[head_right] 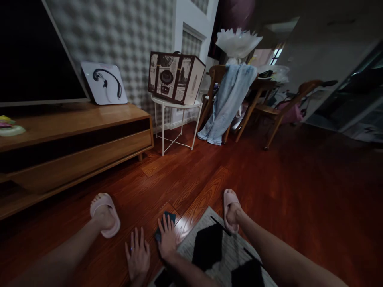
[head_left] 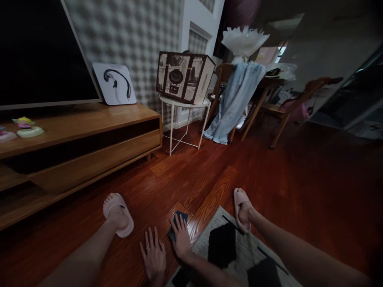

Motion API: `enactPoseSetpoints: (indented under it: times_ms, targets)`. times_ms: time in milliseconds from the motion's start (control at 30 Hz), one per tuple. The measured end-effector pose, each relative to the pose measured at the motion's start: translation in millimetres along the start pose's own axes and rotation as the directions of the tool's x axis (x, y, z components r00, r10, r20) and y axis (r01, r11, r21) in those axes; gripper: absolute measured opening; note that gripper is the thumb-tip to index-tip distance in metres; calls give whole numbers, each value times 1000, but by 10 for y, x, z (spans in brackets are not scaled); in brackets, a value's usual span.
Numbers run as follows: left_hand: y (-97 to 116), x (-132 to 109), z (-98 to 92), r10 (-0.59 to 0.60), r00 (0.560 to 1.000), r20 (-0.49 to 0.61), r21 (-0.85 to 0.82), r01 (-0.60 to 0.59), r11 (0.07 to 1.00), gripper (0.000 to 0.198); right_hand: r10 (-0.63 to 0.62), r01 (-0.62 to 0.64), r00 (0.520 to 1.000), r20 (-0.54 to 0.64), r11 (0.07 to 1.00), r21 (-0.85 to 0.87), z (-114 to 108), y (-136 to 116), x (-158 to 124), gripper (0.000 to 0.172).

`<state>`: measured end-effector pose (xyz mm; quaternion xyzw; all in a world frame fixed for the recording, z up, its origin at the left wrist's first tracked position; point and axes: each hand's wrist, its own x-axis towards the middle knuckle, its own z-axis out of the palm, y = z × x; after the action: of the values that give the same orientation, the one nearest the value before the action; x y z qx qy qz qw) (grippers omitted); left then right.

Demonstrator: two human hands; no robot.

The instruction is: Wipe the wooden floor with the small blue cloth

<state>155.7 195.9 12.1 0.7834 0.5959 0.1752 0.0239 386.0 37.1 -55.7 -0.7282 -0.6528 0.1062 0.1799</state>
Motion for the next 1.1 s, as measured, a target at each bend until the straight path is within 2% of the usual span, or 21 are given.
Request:
enactPoseSetpoints:
  times_ms: [67, 133, 200, 267, 367, 500, 600, 700, 867, 967, 1100]
  targets:
    - [325, -499, 179, -7, 1000, 0, 21, 7, 1000, 51, -20, 20, 1000, 4, 1000, -1, -236, 174, 232, 70]
    - [590, -895, 314, -18, 1000, 2, 31, 18, 999, 45, 62, -62, 998, -30, 998, -18, -494, 388, 522, 62]
    - [767, -1136, 391, -39, 999, -5, 36, 39, 999, 42, 192, -196, 978, -86, 980, -35, -678, 555, 783, 58]
    - [878, -1253, 430, -62, 998, -19, 38, 63, 997, 45, 272, -279, 953, -137, 959, -40, -727, 621, 916, 60]
    - [989, -1314, 468, -107, 992, -69, 64, 111, 992, 56, 238, -245, 955, -180, 969, -19, -509, 532, 747, 68]
    - [1107, -1334, 471, -151, 981, -125, 113, 166, 980, 58, 43, -38, 992, -123, 999, 38, 56, 237, 46, 74]
    - [1158, -1334, 436, -166, 979, -122, 107, 179, 978, 58, -2, 9, 996, -94, 997, 76, 278, 64, -259, 73]
    - [1173, -1330, 413, -186, 976, -117, 84, 196, 977, 58, -19, 25, 998, -66, 995, 101, 156, 89, -63, 74]
    - [1168, -1328, 405, -179, 976, -126, 74, 189, 979, 58, -4, 12, 994, -105, 997, 72, -263, 446, 565, 72]
    - [1163, -1333, 408, -183, 973, -142, 61, 193, 979, 59, -53, 58, 994, -92, 997, 58, -330, 595, 642, 72]
    - [1154, -1340, 419, -178, 975, -131, 37, 185, 982, 62, -90, 94, 995, -52, 993, 68, -389, 658, 603, 76]
